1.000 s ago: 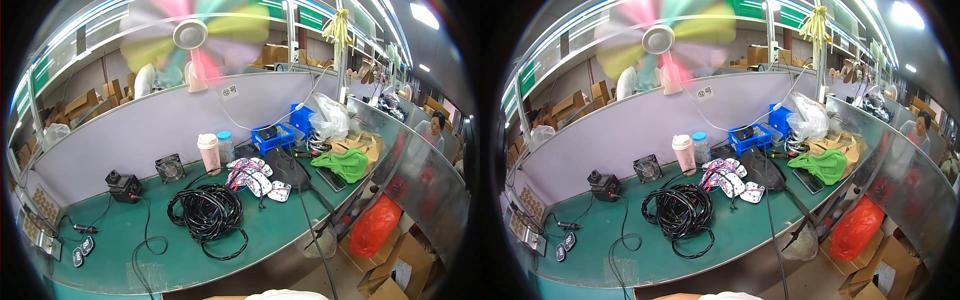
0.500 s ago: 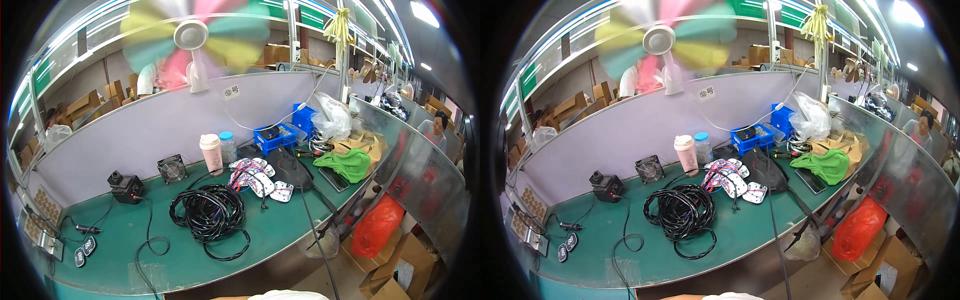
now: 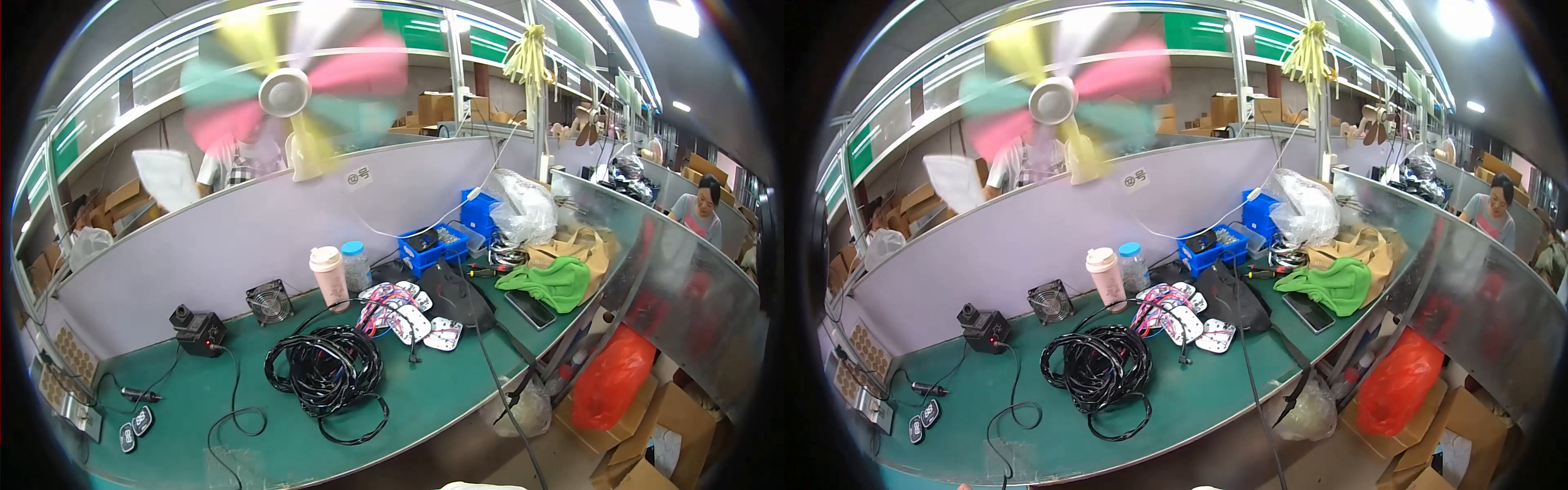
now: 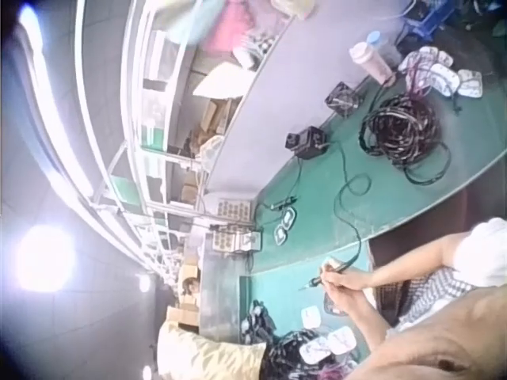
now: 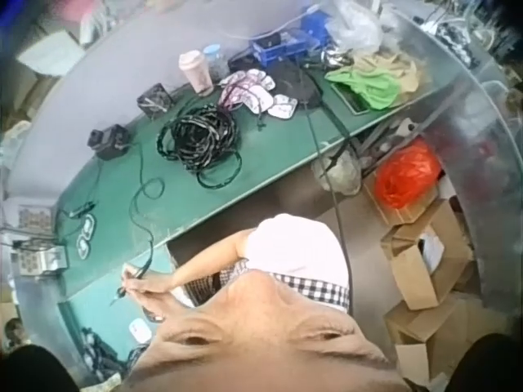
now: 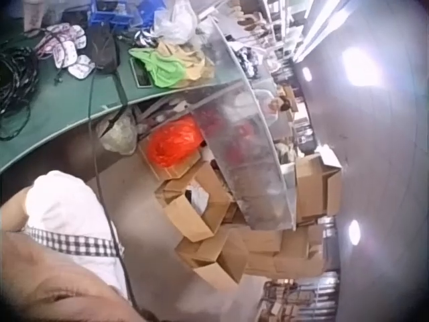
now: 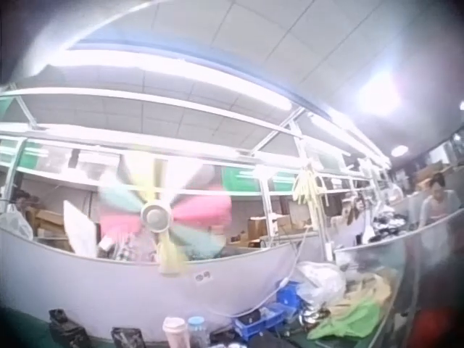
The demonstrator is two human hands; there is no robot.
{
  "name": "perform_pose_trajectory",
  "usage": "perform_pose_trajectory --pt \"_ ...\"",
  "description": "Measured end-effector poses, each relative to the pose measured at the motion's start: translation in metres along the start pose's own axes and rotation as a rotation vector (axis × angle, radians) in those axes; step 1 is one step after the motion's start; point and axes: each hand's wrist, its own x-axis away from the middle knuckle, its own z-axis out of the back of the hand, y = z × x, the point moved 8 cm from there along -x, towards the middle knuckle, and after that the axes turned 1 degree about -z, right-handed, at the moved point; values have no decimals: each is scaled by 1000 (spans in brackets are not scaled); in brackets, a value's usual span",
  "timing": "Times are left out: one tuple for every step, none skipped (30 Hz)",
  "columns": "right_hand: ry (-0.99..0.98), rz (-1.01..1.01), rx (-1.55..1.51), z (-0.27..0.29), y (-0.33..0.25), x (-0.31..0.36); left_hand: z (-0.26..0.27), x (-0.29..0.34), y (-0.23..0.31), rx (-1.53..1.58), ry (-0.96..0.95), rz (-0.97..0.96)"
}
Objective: The person solders wires and electronic modules onto small circuit boards with a soldering iron and solder.
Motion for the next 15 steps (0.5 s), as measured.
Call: perform_pose_trajectory --pt "-63 140 128 1 -9 2 17 -27 -26 245 -167 61" --pt "-130 277 257 3 -12 7 20 -39 -38 492 -330 119" --pt "-199 177 432 25 14 9 -47 13 19 151 -67 38" --pt "-301 272 581 27 -4 26 -44 11 27 150 -76 31" --pt "-392 362 732 33 -29 52 -32 2 26 173 -51 50" --pt "-575 186 774 50 -43 69 -23 -8 19 196 -34 74" --pt "-761 0 793 69 -62 90 -8 -16 19 207 -1 16" --pt "-606 -206 634 102 -97 103 1 -24 13 193 -8 19" --pt "-292 65 925 146 -152 107 9 -28 11 173 -36 6" --pt "0 331 1165 182 -204 109 23 -29 22 143 -29 -46" --pt "408 143 962 230 -247 120 25 -24 29 202 -28 -79" --pt "718 299 1096 285 -287 148 24 -24 30 185 -43 -66" --pt "1009 429 1765 310 -336 175 32 -27 28 163 -12 -36" --pt "1326 -102 1741 354 -361 198 37 -29 23 143 24 -9" --pt "1522 -37 1912 385 -376 222 33 -30 19 141 13 -1"
